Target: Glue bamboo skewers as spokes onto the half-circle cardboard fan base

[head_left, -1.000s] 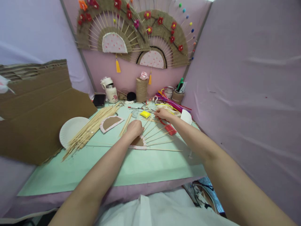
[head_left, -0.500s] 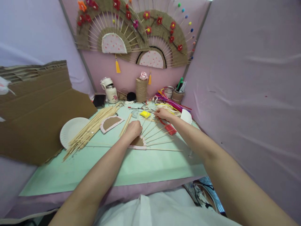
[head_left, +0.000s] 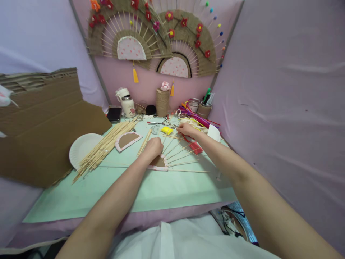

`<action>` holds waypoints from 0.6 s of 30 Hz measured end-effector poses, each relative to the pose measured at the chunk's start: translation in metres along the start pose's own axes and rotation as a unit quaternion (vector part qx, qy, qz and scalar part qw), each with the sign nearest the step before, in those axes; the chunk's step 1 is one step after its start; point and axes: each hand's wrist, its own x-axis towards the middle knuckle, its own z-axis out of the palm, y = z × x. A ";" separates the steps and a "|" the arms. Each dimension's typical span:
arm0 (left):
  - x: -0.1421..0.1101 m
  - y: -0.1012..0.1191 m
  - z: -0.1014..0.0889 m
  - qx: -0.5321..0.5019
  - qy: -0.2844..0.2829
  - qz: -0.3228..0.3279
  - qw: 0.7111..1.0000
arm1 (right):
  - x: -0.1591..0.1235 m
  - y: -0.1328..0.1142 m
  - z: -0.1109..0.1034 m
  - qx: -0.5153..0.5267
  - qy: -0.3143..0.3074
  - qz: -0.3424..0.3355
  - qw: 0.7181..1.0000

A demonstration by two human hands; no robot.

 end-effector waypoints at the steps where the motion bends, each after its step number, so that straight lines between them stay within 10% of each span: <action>1: 0.000 0.000 0.000 0.000 -0.001 0.000 1.000 | 0.000 0.000 0.000 0.000 0.000 0.000 1.000; 18: -0.001 0.001 -0.003 -0.003 -0.006 -0.002 1.000 | 0.001 -0.002 0.001 0.025 -0.022 0.014 0.999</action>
